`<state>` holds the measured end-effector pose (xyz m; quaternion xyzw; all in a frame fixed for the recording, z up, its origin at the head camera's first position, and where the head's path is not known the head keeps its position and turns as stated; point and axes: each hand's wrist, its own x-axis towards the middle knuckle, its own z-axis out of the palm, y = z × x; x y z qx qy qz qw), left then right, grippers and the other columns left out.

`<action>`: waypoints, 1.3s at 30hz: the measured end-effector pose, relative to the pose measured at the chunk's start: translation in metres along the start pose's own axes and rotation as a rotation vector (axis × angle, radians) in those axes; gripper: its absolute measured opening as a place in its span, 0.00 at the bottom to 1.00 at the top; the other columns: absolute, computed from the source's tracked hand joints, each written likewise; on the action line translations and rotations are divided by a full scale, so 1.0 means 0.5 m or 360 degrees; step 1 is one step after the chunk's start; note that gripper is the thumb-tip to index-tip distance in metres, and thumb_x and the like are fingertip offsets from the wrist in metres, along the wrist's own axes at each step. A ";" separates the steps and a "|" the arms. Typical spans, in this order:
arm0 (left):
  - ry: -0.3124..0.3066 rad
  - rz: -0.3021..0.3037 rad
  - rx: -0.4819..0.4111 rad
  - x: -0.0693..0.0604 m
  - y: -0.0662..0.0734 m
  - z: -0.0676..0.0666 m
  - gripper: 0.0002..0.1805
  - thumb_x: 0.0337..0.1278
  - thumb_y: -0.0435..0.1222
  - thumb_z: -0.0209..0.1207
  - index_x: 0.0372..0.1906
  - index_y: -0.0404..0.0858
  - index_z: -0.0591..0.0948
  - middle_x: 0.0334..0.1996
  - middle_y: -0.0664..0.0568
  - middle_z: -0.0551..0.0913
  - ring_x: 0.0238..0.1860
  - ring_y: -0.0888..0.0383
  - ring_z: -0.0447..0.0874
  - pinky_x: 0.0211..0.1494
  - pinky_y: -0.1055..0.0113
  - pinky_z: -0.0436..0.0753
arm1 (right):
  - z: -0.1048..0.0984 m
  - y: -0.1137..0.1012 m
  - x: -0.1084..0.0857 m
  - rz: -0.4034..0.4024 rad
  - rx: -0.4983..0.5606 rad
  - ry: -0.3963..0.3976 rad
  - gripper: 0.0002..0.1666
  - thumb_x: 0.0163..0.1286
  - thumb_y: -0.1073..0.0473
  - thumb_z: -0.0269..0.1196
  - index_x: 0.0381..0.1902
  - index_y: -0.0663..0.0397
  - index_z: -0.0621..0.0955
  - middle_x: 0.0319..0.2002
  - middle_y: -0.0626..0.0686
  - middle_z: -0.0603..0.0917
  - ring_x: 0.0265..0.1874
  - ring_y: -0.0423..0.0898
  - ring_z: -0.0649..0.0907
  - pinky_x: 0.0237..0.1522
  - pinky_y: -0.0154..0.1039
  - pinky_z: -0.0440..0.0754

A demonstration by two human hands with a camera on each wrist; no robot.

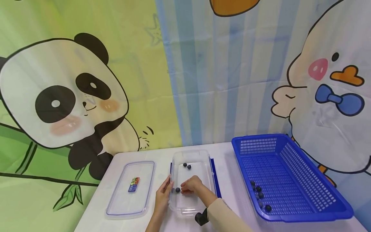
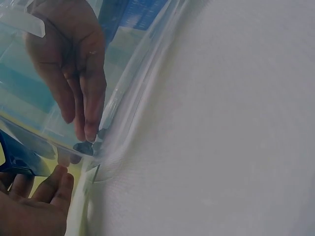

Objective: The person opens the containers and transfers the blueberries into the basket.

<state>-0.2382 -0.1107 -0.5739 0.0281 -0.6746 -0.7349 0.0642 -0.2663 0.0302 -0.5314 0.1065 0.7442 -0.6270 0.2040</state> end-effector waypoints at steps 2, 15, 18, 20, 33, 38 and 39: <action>0.0016 0.0007 0.0015 0.004 -0.016 0.000 0.26 0.59 0.39 0.58 0.62 0.36 0.70 0.62 0.43 0.68 0.64 0.46 0.62 0.65 0.62 0.62 | 0.002 0.007 0.005 0.0021 0.0056 -0.0001 0.09 0.56 0.78 0.61 0.37 0.77 0.80 0.26 0.62 0.84 0.24 0.47 0.85 0.33 0.38 0.85; -0.0021 0.0083 -0.0020 -0.018 0.041 0.007 0.26 0.59 0.34 0.58 0.61 0.27 0.68 0.61 0.34 0.66 0.63 0.41 0.62 0.64 0.62 0.62 | 0.006 0.013 0.025 0.0051 0.0161 -0.0011 0.08 0.57 0.76 0.61 0.36 0.77 0.80 0.29 0.65 0.84 0.22 0.46 0.85 0.33 0.37 0.85; -0.0028 0.0101 -0.0005 -0.022 0.045 0.007 0.26 0.60 0.34 0.57 0.61 0.27 0.68 0.61 0.33 0.66 0.63 0.40 0.62 0.64 0.63 0.64 | 0.008 0.015 0.027 0.0046 0.0118 -0.0017 0.09 0.56 0.74 0.64 0.36 0.75 0.81 0.29 0.64 0.84 0.24 0.47 0.85 0.33 0.38 0.85; -0.0034 0.0126 0.0005 -0.022 0.043 0.006 0.25 0.60 0.33 0.57 0.60 0.27 0.68 0.60 0.33 0.67 0.63 0.40 0.62 0.64 0.65 0.66 | 0.010 0.017 0.028 0.0034 0.0068 -0.0027 0.08 0.55 0.74 0.65 0.35 0.74 0.82 0.29 0.63 0.85 0.25 0.47 0.85 0.34 0.39 0.85; -0.0004 0.0073 -0.0008 0.005 -0.011 -0.003 0.26 0.60 0.38 0.58 0.62 0.33 0.69 0.62 0.38 0.67 0.63 0.45 0.63 0.64 0.68 0.65 | 0.007 0.009 0.019 -0.0010 0.0041 -0.0207 0.10 0.55 0.74 0.64 0.37 0.72 0.82 0.31 0.62 0.85 0.30 0.50 0.85 0.37 0.40 0.85; 0.0010 0.0108 0.0094 0.005 -0.021 -0.004 0.27 0.61 0.41 0.57 0.62 0.33 0.69 0.61 0.37 0.68 0.63 0.43 0.63 0.64 0.60 0.64 | 0.000 0.004 0.000 -0.0109 0.0058 -0.0231 0.12 0.54 0.76 0.64 0.39 0.74 0.82 0.33 0.63 0.85 0.31 0.51 0.85 0.38 0.42 0.85; 0.0020 0.0099 0.0101 0.005 -0.022 -0.004 0.27 0.60 0.41 0.57 0.62 0.33 0.70 0.61 0.37 0.68 0.63 0.43 0.63 0.65 0.60 0.63 | 0.000 0.003 -0.003 -0.0143 0.0059 -0.0236 0.12 0.54 0.77 0.63 0.39 0.75 0.81 0.33 0.63 0.85 0.31 0.51 0.85 0.38 0.42 0.85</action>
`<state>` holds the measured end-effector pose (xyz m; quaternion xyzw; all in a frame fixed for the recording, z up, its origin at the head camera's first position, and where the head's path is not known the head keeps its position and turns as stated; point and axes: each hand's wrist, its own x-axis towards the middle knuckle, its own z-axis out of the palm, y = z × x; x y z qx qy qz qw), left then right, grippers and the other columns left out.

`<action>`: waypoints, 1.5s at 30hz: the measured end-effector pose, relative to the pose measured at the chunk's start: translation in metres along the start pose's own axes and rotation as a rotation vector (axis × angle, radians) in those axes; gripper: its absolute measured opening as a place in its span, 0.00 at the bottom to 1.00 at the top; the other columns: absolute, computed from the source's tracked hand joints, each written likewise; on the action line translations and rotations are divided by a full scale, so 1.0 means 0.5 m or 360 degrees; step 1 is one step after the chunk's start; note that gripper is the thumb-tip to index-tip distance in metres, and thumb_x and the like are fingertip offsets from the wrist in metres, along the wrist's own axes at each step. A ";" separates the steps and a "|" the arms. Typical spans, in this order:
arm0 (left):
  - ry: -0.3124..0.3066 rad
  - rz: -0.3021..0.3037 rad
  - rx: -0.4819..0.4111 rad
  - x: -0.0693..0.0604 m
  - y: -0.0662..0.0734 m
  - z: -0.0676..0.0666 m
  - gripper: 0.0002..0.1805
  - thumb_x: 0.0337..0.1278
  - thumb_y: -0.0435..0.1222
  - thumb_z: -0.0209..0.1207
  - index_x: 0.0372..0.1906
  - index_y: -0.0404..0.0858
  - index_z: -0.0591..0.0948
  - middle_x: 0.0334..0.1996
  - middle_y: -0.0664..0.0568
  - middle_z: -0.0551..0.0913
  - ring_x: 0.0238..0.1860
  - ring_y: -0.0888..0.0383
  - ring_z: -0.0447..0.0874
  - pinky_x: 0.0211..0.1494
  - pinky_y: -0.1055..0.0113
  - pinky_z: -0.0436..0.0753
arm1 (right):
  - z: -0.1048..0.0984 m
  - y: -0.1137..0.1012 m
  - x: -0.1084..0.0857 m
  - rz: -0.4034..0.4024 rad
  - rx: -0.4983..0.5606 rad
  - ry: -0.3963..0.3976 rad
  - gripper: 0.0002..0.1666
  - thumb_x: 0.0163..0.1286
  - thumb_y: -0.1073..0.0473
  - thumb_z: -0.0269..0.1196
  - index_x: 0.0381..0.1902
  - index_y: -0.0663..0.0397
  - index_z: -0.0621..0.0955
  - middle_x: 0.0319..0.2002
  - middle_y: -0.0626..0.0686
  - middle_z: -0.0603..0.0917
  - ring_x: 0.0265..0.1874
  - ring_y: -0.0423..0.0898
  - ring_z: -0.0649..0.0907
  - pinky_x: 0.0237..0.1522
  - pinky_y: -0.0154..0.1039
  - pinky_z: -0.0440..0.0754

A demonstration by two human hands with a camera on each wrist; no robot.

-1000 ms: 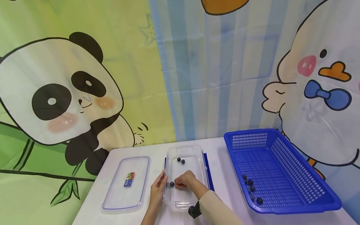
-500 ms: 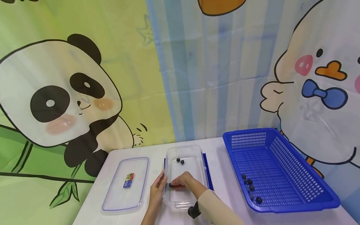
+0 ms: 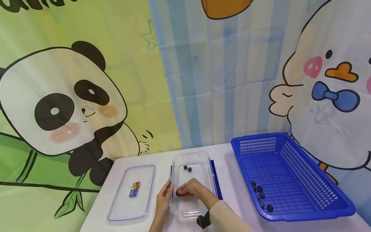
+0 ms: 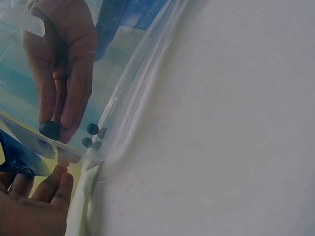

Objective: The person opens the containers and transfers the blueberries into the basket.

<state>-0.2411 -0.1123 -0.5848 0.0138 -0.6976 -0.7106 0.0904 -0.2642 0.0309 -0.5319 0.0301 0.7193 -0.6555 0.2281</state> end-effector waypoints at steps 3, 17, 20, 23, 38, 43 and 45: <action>0.0013 -0.0007 -0.0011 -0.001 -0.003 0.002 0.27 0.60 0.41 0.58 0.62 0.33 0.70 0.61 0.37 0.68 0.63 0.44 0.63 0.65 0.59 0.62 | -0.002 -0.005 -0.011 -0.0079 0.0009 -0.0030 0.12 0.54 0.77 0.63 0.39 0.77 0.81 0.33 0.64 0.84 0.31 0.50 0.85 0.37 0.43 0.85; 0.0078 0.0017 -0.0049 -0.005 0.006 0.013 0.24 0.60 0.36 0.57 0.60 0.32 0.71 0.60 0.37 0.70 0.62 0.44 0.65 0.62 0.62 0.68 | -0.114 -0.056 -0.060 -0.0207 0.0098 -0.0118 0.15 0.59 0.72 0.62 0.45 0.74 0.80 0.38 0.61 0.84 0.37 0.51 0.84 0.43 0.42 0.83; 0.0082 0.0026 -0.0058 -0.007 0.003 0.013 0.24 0.60 0.36 0.58 0.60 0.31 0.71 0.60 0.38 0.70 0.62 0.44 0.65 0.61 0.67 0.68 | -0.165 -0.068 -0.077 -0.0216 0.0173 -0.0143 0.17 0.61 0.72 0.60 0.48 0.76 0.77 0.40 0.61 0.83 0.38 0.50 0.84 0.45 0.42 0.82; 0.0072 0.0030 -0.0051 -0.004 -0.001 0.011 0.25 0.59 0.37 0.58 0.60 0.32 0.71 0.60 0.39 0.70 0.62 0.44 0.65 0.61 0.68 0.68 | -0.221 -0.076 -0.092 -0.0232 0.0242 -0.0184 0.18 0.63 0.72 0.58 0.50 0.77 0.75 0.41 0.60 0.83 0.40 0.49 0.84 0.47 0.42 0.81; 0.0062 -0.0032 -0.0013 -0.002 0.000 0.010 0.25 0.59 0.38 0.59 0.60 0.34 0.72 0.61 0.42 0.70 0.62 0.44 0.65 0.63 0.61 0.66 | -0.497 -0.073 -0.166 -0.0247 0.0506 -0.0167 0.15 0.68 0.71 0.53 0.48 0.61 0.81 0.43 0.56 0.83 0.44 0.48 0.82 0.53 0.41 0.76; 0.0048 -0.0022 -0.0031 -0.001 -0.001 0.009 0.25 0.59 0.39 0.58 0.60 0.34 0.71 0.61 0.42 0.69 0.63 0.44 0.64 0.63 0.62 0.66 | -0.577 -0.031 -0.176 -0.0165 0.0645 -0.0191 0.17 0.70 0.72 0.49 0.43 0.57 0.84 0.43 0.55 0.83 0.45 0.48 0.82 0.52 0.41 0.77; 0.0044 -0.0031 -0.0047 0.000 -0.002 0.008 0.25 0.59 0.39 0.59 0.60 0.34 0.71 0.61 0.42 0.69 0.63 0.45 0.64 0.63 0.63 0.65 | -0.599 -0.013 -0.176 -0.0123 0.0610 -0.0169 0.17 0.70 0.72 0.49 0.42 0.57 0.84 0.42 0.55 0.83 0.44 0.48 0.83 0.53 0.41 0.77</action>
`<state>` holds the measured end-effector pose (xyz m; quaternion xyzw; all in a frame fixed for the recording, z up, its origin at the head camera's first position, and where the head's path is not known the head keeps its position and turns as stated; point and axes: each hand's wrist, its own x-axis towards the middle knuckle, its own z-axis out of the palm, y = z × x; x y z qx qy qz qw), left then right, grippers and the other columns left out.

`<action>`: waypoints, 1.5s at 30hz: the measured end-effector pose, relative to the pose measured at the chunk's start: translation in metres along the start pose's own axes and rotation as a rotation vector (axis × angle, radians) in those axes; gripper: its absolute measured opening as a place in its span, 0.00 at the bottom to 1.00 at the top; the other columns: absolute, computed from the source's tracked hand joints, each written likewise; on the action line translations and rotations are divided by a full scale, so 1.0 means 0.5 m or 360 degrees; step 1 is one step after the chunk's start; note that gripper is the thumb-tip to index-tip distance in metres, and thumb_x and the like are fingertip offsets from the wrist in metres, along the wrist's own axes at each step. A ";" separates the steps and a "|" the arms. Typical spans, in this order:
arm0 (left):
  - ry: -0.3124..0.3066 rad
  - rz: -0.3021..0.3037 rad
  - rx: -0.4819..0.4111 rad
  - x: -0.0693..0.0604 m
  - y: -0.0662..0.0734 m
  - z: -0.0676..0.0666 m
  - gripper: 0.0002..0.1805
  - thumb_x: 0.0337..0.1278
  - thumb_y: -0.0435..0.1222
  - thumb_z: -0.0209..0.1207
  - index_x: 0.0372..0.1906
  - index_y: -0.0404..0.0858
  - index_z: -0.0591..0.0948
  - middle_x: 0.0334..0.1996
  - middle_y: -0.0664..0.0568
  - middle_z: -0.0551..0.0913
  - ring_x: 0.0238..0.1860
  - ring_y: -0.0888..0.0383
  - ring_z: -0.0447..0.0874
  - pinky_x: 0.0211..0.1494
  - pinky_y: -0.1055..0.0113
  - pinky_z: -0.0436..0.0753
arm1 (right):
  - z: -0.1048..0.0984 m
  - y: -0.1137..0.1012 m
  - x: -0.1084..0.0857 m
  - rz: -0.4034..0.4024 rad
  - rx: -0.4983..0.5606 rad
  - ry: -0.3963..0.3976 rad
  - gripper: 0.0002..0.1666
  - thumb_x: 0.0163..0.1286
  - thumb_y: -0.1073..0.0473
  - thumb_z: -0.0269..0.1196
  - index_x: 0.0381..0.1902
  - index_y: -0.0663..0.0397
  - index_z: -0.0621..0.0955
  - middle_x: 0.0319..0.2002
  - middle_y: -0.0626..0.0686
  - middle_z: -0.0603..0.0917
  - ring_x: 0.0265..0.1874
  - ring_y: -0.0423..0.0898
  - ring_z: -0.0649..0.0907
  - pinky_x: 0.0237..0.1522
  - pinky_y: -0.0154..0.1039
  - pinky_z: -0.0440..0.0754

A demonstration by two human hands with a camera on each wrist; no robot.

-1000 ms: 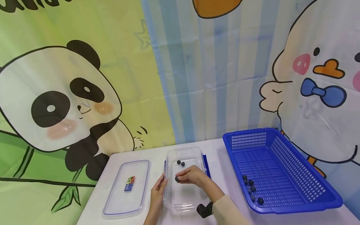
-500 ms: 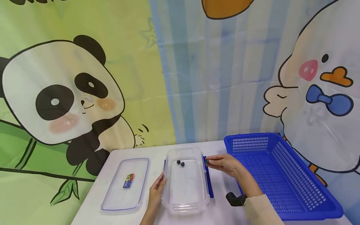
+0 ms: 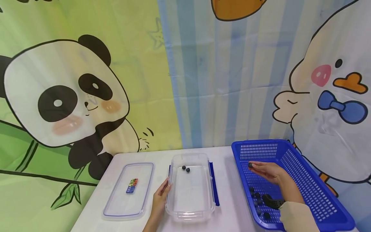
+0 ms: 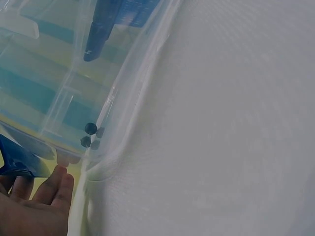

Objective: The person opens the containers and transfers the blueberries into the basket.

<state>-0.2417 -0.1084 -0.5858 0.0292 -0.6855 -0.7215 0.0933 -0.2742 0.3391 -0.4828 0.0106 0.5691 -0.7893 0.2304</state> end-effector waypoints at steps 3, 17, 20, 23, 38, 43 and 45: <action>-0.0005 0.0002 0.0002 0.001 0.000 0.000 0.25 0.59 0.38 0.59 0.60 0.35 0.72 0.61 0.42 0.69 0.63 0.45 0.64 0.63 0.63 0.66 | -0.030 0.020 -0.003 0.0040 -0.0167 0.0065 0.15 0.69 0.72 0.51 0.47 0.64 0.81 0.43 0.56 0.83 0.44 0.49 0.82 0.55 0.45 0.75; 0.0024 0.0011 0.0034 0.003 -0.001 0.002 0.23 0.59 0.36 0.58 0.59 0.34 0.73 0.61 0.41 0.69 0.64 0.44 0.63 0.63 0.60 0.65 | -0.072 0.065 0.014 0.0237 -0.0635 0.0315 0.13 0.66 0.73 0.53 0.47 0.76 0.78 0.41 0.60 0.83 0.40 0.50 0.83 0.49 0.47 0.80; 0.0030 0.0014 0.0027 0.004 0.000 0.003 0.23 0.59 0.35 0.58 0.59 0.34 0.73 0.61 0.41 0.69 0.64 0.44 0.63 0.64 0.60 0.65 | -0.072 0.066 0.015 0.0282 -0.0618 0.0341 0.14 0.66 0.71 0.54 0.46 0.77 0.77 0.40 0.60 0.84 0.40 0.50 0.83 0.49 0.47 0.80; 0.0021 0.0000 0.0029 0.004 -0.001 0.002 0.23 0.59 0.36 0.58 0.60 0.35 0.72 0.62 0.42 0.69 0.64 0.44 0.63 0.64 0.61 0.65 | -0.069 0.066 0.015 0.0351 -0.0668 0.0452 0.15 0.63 0.69 0.60 0.44 0.78 0.78 0.36 0.59 0.84 0.37 0.50 0.84 0.46 0.46 0.82; 0.0016 -0.0008 -0.0035 0.001 -0.003 -0.001 0.23 0.60 0.35 0.57 0.60 0.35 0.72 0.61 0.43 0.69 0.64 0.46 0.62 0.64 0.63 0.65 | 0.066 -0.003 0.023 -0.0036 -0.0750 0.0567 0.32 0.64 0.58 0.62 0.56 0.80 0.68 0.46 0.64 0.81 0.45 0.52 0.82 0.55 0.50 0.75; 0.0005 0.0027 -0.0059 -0.008 0.018 0.000 0.22 0.59 0.33 0.57 0.59 0.32 0.72 0.61 0.40 0.69 0.63 0.43 0.63 0.63 0.61 0.65 | 0.213 -0.023 0.079 -0.0290 -0.0543 0.0723 0.32 0.62 0.58 0.64 0.57 0.76 0.70 0.40 0.53 0.84 0.36 0.41 0.84 0.44 0.35 0.82; -0.0011 0.0044 -0.0073 -0.016 0.037 0.004 0.22 0.59 0.32 0.57 0.59 0.29 0.72 0.60 0.38 0.69 0.63 0.42 0.62 0.63 0.61 0.66 | 0.279 -0.016 0.106 -0.0397 -0.0473 0.0757 0.29 0.61 0.60 0.65 0.55 0.74 0.72 0.40 0.54 0.84 0.35 0.39 0.84 0.42 0.33 0.82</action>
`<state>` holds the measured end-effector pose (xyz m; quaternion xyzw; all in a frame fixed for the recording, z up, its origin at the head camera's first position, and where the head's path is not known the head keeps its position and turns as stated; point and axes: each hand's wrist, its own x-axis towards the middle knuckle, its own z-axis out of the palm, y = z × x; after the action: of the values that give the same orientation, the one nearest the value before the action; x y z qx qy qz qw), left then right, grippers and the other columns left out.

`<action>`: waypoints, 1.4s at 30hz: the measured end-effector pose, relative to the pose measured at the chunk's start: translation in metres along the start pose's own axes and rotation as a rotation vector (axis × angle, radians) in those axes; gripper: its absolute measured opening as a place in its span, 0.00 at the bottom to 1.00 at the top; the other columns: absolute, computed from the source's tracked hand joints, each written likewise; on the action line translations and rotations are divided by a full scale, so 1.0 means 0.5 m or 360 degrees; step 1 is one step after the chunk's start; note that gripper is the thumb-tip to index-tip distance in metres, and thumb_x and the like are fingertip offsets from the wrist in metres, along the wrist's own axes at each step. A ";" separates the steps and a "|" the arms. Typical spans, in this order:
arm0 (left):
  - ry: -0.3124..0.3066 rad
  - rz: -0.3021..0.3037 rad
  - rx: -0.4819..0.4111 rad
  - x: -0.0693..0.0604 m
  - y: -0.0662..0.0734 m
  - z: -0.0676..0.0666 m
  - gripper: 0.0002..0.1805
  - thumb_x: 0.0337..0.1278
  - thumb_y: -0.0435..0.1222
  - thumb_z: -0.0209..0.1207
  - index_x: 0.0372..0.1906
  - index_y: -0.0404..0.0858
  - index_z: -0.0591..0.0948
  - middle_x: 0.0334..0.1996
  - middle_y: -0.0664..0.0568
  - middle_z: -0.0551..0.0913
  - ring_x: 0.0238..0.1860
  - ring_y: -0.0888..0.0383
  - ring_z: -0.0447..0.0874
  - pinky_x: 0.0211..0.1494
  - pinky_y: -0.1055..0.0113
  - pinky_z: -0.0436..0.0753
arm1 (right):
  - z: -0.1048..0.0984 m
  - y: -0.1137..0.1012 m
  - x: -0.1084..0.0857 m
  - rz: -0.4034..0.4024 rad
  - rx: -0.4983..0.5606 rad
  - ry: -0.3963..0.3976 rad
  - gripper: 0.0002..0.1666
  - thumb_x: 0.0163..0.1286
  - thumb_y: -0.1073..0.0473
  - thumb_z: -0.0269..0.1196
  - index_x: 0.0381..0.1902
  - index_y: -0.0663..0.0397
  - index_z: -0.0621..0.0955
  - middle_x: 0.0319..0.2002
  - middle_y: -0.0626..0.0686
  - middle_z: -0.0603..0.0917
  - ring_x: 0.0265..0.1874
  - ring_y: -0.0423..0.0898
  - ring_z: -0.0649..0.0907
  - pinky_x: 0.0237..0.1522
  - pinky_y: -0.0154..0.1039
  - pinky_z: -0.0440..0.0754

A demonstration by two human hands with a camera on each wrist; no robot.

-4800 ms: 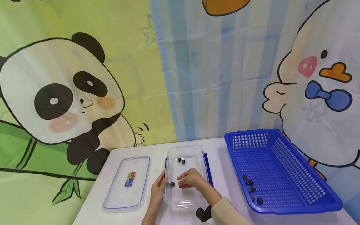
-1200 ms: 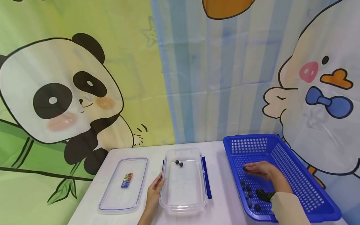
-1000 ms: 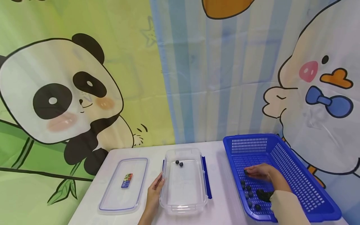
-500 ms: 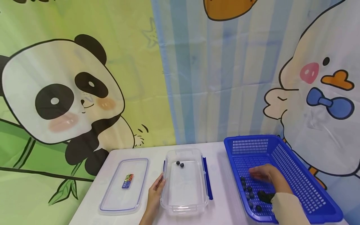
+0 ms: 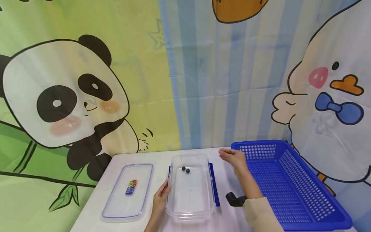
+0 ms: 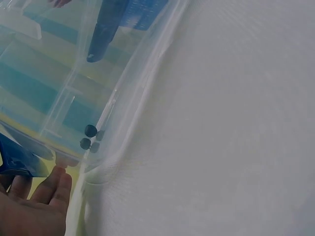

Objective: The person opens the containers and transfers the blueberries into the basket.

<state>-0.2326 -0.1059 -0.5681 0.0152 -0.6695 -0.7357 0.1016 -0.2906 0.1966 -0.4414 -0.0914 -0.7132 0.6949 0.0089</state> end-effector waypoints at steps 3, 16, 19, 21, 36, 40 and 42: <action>-0.0016 0.0037 -0.0011 -0.006 0.024 0.003 0.23 0.59 0.31 0.57 0.58 0.25 0.70 0.59 0.35 0.69 0.63 0.40 0.62 0.63 0.62 0.67 | 0.109 0.001 0.000 -0.0114 0.0142 0.0064 0.22 0.60 0.65 0.65 0.50 0.73 0.76 0.40 0.57 0.84 0.34 0.41 0.84 0.42 0.34 0.83; 0.0021 0.0009 0.0017 0.011 -0.049 -0.002 0.24 0.59 0.36 0.59 0.59 0.31 0.72 0.61 0.38 0.68 0.63 0.41 0.63 0.62 0.62 0.67 | 0.295 0.128 0.046 -0.0203 -0.0187 0.0449 0.09 0.57 0.59 0.68 0.34 0.59 0.86 0.30 0.54 0.86 0.32 0.50 0.84 0.32 0.36 0.82; 0.0028 0.0018 0.0019 0.009 -0.049 -0.003 0.24 0.58 0.35 0.59 0.59 0.31 0.72 0.61 0.37 0.68 0.62 0.41 0.64 0.62 0.63 0.67 | 0.311 0.157 0.056 -0.0238 -0.0344 0.0529 0.08 0.56 0.57 0.69 0.31 0.56 0.87 0.29 0.52 0.86 0.33 0.50 0.83 0.33 0.39 0.81; 0.0029 0.0044 0.0022 0.010 -0.050 -0.004 0.24 0.59 0.35 0.58 0.59 0.30 0.72 0.60 0.37 0.69 0.62 0.41 0.63 0.62 0.65 0.68 | 0.320 0.172 0.064 -0.0248 -0.0398 0.0544 0.09 0.55 0.56 0.70 0.31 0.55 0.87 0.29 0.51 0.86 0.35 0.50 0.83 0.37 0.42 0.80; 0.0013 0.0051 0.0000 0.015 -0.048 0.000 0.24 0.59 0.36 0.58 0.59 0.31 0.72 0.60 0.39 0.70 0.63 0.43 0.63 0.63 0.64 0.67 | 0.350 0.234 0.075 -0.0132 -0.0369 0.0616 0.10 0.51 0.60 0.72 0.31 0.59 0.87 0.31 0.54 0.86 0.39 0.55 0.81 0.46 0.47 0.77; 0.0000 0.0068 0.0011 0.017 -0.049 0.000 0.24 0.59 0.36 0.58 0.59 0.31 0.72 0.60 0.38 0.70 0.62 0.43 0.64 0.62 0.67 0.67 | 0.347 0.242 0.075 -0.0080 -0.0359 0.0586 0.11 0.50 0.62 0.72 0.32 0.60 0.86 0.32 0.55 0.86 0.38 0.54 0.82 0.43 0.46 0.80; 0.0004 0.0075 0.0010 0.018 -0.050 0.000 0.24 0.59 0.35 0.58 0.59 0.31 0.73 0.60 0.38 0.70 0.62 0.43 0.64 0.61 0.69 0.68 | 0.345 0.244 0.076 -0.0075 -0.0376 0.0547 0.12 0.49 0.63 0.72 0.33 0.62 0.86 0.32 0.56 0.86 0.37 0.53 0.82 0.41 0.46 0.81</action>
<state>-0.2448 -0.1054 -0.5915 0.0006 -0.6719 -0.7309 0.1196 -0.3376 0.0334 -0.5727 -0.1924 -0.7796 0.5803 0.1360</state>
